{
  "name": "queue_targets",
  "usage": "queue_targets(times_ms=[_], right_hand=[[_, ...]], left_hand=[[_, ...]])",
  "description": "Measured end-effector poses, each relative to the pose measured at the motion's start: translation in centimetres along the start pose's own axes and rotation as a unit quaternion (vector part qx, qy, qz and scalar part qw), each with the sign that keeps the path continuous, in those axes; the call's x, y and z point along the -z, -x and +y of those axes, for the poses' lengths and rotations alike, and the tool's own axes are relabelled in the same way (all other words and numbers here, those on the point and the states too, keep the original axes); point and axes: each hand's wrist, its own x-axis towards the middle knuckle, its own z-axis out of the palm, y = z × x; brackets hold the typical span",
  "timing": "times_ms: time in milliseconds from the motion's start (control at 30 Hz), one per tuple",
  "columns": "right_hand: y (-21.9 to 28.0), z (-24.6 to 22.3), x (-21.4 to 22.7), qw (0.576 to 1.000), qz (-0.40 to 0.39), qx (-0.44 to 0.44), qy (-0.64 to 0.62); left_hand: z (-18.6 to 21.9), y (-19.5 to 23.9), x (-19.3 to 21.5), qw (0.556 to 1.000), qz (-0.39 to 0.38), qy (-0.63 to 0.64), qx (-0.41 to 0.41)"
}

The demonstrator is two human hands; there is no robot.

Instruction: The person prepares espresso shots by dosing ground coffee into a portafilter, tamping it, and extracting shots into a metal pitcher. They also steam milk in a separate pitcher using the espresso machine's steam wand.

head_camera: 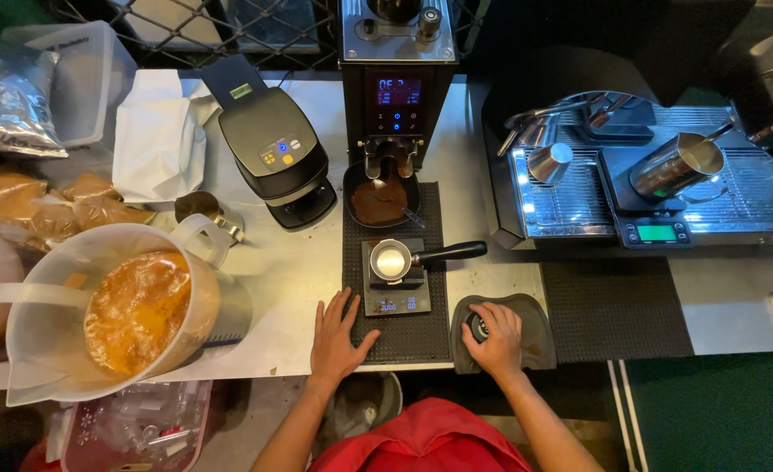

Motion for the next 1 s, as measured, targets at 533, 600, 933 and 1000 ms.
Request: queue_targets(times_ms=[533,600,933,1000], right_hand=[[0.23,0.20,-0.34,1.000,-0.006,-0.006,0.005],[0.21,0.06,-0.24,1.000,-0.006,-0.011,0.001],[0.16,0.05,-0.27,1.000,-0.003,-0.010,0.002],[0.16,0.02,-0.20,1.000,-0.004,-0.009,0.001]], left_hand=[[-0.13,-0.02,-0.09,1.000,0.015,0.012,-0.009],[-0.21,-0.05,-0.23,1.000,0.013,0.017,-0.008],[-0.18,-0.04,-0.14,1.000,0.017,0.019,-0.013],[-0.12,-0.04,-0.09,1.000,0.014,0.019,-0.011]])
